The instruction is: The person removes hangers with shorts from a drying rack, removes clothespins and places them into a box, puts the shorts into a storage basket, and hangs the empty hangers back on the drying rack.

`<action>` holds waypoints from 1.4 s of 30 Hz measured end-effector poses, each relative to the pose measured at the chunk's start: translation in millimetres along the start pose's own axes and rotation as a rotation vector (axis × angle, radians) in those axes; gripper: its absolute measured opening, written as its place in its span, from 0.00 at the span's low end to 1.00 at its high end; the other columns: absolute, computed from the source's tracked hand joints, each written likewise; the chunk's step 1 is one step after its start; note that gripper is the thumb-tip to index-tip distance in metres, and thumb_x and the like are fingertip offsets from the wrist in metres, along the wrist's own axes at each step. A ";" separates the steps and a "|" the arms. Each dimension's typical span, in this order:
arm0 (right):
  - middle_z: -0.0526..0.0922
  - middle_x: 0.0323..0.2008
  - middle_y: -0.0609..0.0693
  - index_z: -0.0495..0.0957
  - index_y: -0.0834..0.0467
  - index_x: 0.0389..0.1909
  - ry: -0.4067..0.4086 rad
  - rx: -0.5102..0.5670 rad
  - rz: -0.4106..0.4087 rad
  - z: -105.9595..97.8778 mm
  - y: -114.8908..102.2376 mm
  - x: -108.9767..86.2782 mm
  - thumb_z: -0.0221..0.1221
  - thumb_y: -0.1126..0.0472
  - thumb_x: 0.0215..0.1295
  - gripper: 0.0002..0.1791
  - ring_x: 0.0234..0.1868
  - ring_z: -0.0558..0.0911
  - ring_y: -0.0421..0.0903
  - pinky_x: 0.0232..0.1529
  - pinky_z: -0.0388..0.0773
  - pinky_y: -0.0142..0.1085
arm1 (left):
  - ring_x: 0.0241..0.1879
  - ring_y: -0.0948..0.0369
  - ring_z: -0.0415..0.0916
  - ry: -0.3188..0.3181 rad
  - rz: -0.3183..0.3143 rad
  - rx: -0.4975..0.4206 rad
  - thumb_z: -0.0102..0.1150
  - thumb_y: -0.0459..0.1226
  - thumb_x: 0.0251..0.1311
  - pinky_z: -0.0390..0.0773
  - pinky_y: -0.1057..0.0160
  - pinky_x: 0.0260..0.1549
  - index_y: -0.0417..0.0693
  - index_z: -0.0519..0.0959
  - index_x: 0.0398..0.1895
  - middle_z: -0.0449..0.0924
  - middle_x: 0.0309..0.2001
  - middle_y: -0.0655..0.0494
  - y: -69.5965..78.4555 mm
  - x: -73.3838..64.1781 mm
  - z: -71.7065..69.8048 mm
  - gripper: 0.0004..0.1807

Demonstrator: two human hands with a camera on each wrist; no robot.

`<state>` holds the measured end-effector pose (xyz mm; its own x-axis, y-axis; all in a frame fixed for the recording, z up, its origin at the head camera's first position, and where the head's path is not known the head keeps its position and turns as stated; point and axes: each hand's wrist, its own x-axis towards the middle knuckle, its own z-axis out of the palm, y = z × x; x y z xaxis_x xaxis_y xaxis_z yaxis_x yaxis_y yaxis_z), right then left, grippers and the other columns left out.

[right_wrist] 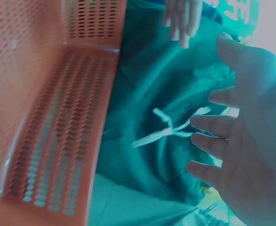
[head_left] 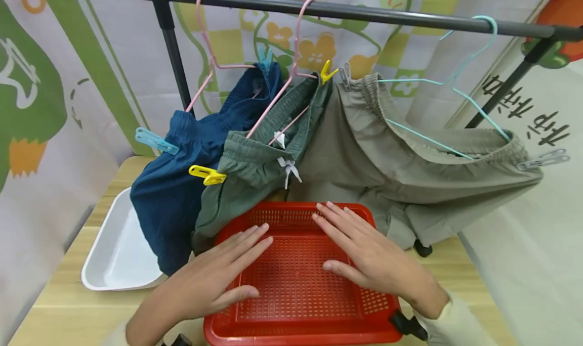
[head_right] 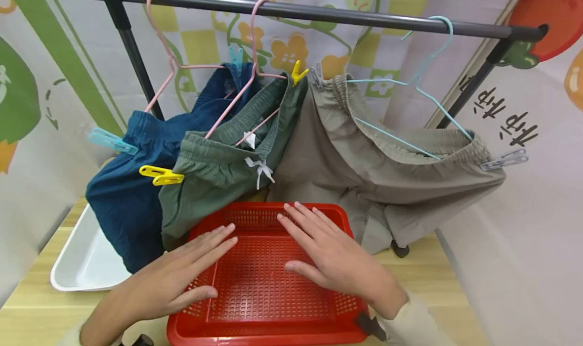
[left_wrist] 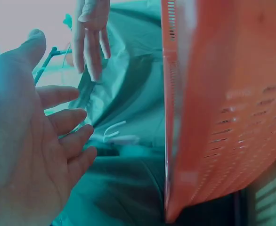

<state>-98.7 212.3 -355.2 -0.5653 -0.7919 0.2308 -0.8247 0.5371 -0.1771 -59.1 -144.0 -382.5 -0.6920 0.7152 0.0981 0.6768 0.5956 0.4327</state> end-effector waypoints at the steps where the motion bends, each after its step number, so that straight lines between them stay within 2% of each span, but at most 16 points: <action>1: 0.48 0.82 0.52 0.48 0.54 0.83 0.014 0.003 -0.008 -0.7 -1.1 2.8 0.53 0.39 0.77 0.44 0.80 0.51 0.55 0.77 0.46 0.46 | 0.80 0.57 0.44 0.017 -0.015 -0.001 0.47 0.63 0.73 0.65 0.44 0.67 0.64 0.45 0.85 0.39 0.83 0.64 0.9 -4.4 0.2 0.44; 4: 0.49 0.82 0.52 0.49 0.55 0.83 0.047 0.005 -0.020 -2.8 -3.8 9.5 0.52 0.38 0.78 0.44 0.80 0.52 0.56 0.77 0.47 0.47 | 0.79 0.58 0.50 0.102 -0.037 0.020 0.52 0.61 0.72 0.69 0.46 0.64 0.63 0.49 0.85 0.44 0.82 0.65 4.9 -19.8 -2.4 0.44; 7: 0.48 0.82 0.51 0.48 0.56 0.83 0.062 0.008 -0.016 -3.8 -5.2 13.3 0.49 0.36 0.78 0.44 0.80 0.52 0.55 0.77 0.47 0.45 | 0.76 0.60 0.58 0.305 0.000 0.065 0.54 0.59 0.72 0.72 0.55 0.61 0.56 0.59 0.82 0.55 0.80 0.60 12.2 -36.7 -14.8 0.40; 9: 0.48 0.82 0.51 0.48 0.56 0.83 0.070 0.014 -0.014 -3.4 -5.7 14.8 0.49 0.36 0.78 0.44 0.80 0.52 0.55 0.77 0.47 0.45 | 0.73 0.59 0.64 0.526 0.090 0.080 0.54 0.57 0.74 0.72 0.62 0.61 0.44 0.67 0.76 0.65 0.75 0.50 17.1 -44.9 -28.3 0.37; 11: 0.49 0.82 0.51 0.49 0.56 0.83 0.075 0.025 -0.005 -2.2 -5.6 15.2 0.49 0.36 0.78 0.44 0.80 0.51 0.54 0.77 0.48 0.45 | 0.69 0.56 0.71 0.794 0.196 0.063 0.57 0.51 0.75 0.70 0.66 0.62 0.32 0.76 0.66 0.75 0.66 0.40 21.9 -47.3 -43.2 0.32; 14: 0.49 0.82 0.50 0.49 0.54 0.83 0.080 0.040 0.023 -0.3 -3.5 14.2 0.51 0.36 0.78 0.44 0.80 0.50 0.54 0.77 0.49 0.46 | 0.62 0.51 0.78 1.169 0.293 0.040 0.61 0.41 0.74 0.71 0.64 0.62 0.22 0.81 0.51 0.82 0.53 0.30 25.7 -40.7 -60.3 0.24; 16: 0.48 0.82 0.49 0.50 0.52 0.83 0.078 0.043 0.049 1.8 -0.7 12.5 0.53 0.37 0.77 0.43 0.80 0.50 0.53 0.77 0.49 0.46 | 0.56 0.48 0.82 1.356 0.256 0.033 0.65 0.38 0.69 0.74 0.61 0.60 0.22 0.83 0.45 0.84 0.47 0.29 24.2 -35.9 -67.4 0.20; 18: 0.48 0.82 0.49 0.50 0.51 0.83 0.079 0.048 0.073 4.2 3.4 10.4 0.55 0.39 0.76 0.43 0.80 0.50 0.53 0.77 0.49 0.46 | 0.54 0.47 0.83 1.468 0.158 0.059 0.66 0.37 0.67 0.76 0.59 0.59 0.23 0.84 0.43 0.84 0.45 0.30 22.7 -32.9 -73.9 0.18; 19: 0.48 0.82 0.49 0.50 0.51 0.83 0.081 0.050 0.082 5.6 5.8 9.0 0.56 0.40 0.76 0.43 0.80 0.50 0.53 0.77 0.49 0.46 | 0.53 0.46 0.84 1.496 0.101 0.077 0.66 0.37 0.67 0.76 0.59 0.59 0.24 0.84 0.43 0.85 0.45 0.31 21.6 -31.7 -77.4 0.18; 21: 0.48 0.82 0.49 0.51 0.51 0.83 0.084 0.054 0.104 8.9 11.0 5.6 0.58 0.42 0.76 0.44 0.80 0.50 0.54 0.77 0.47 0.45 | 0.53 0.47 0.84 1.499 -0.009 0.124 0.65 0.39 0.67 0.75 0.60 0.60 0.27 0.85 0.45 0.85 0.46 0.33 19.3 -29.7 -84.7 0.19; 24: 0.50 0.82 0.51 0.52 0.53 0.83 0.077 0.069 0.148 12.9 17.7 -1.5 0.61 0.45 0.74 0.44 0.80 0.50 0.55 0.77 0.45 0.42 | 0.53 0.47 0.84 1.434 -0.115 0.196 0.61 0.43 0.69 0.74 0.64 0.60 0.31 0.86 0.49 0.86 0.48 0.38 13.1 -28.2 -92.4 0.20; 29: 0.49 0.82 0.49 0.51 0.52 0.83 0.001 0.142 0.293 13.7 23.5 -20.6 0.60 0.46 0.76 0.43 0.80 0.49 0.56 0.77 0.44 0.43 | 0.51 0.40 0.83 1.213 -0.246 0.312 0.55 0.49 0.72 0.70 0.70 0.61 0.35 0.84 0.56 0.86 0.52 0.42 -2.4 -34.6 -96.1 0.25; 31: 0.48 0.82 0.49 0.50 0.51 0.83 -0.017 0.171 0.340 11.1 25.2 -27.5 0.59 0.46 0.76 0.43 0.80 0.48 0.57 0.77 0.48 0.48 | 0.51 0.38 0.83 1.115 -0.299 0.353 0.53 0.51 0.73 0.75 0.63 0.59 0.36 0.83 0.58 0.85 0.53 0.42 -6.5 -37.6 -97.3 0.27; 33: 0.48 0.82 0.49 0.49 0.50 0.83 -0.027 0.184 0.368 8.1 26.9 -32.7 0.59 0.46 0.76 0.43 0.80 0.48 0.57 0.75 0.51 0.54 | 0.50 0.38 0.83 1.044 -0.332 0.372 0.55 0.50 0.73 0.81 0.52 0.53 0.38 0.82 0.60 0.85 0.54 0.42 -9.0 -39.1 -98.2 0.27; 36: 0.49 0.82 0.50 0.50 0.50 0.83 -0.025 0.184 0.380 4.9 28.8 -39.5 0.59 0.48 0.77 0.42 0.80 0.48 0.58 0.73 0.54 0.58 | 0.50 0.37 0.82 0.955 -0.370 0.373 0.59 0.46 0.71 0.81 0.36 0.43 0.38 0.81 0.62 0.83 0.56 0.40 -10.4 -38.8 -100.1 0.25; 42: 0.50 0.81 0.51 0.52 0.53 0.83 -0.026 0.179 0.410 1.5 30.3 -52.1 0.59 0.49 0.77 0.41 0.80 0.51 0.58 0.73 0.56 0.57 | 0.45 0.38 0.83 0.889 -0.379 0.359 0.63 0.35 0.68 0.82 0.38 0.35 0.35 0.80 0.63 0.83 0.55 0.37 -12.5 -33.8 -101.9 0.22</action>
<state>-94.2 269.4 -374.1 -0.8425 -0.5322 0.0832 -0.5153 0.7513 -0.4123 -69.8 -213.0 -299.8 -0.7122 0.0158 0.7018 0.3099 0.9041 0.2941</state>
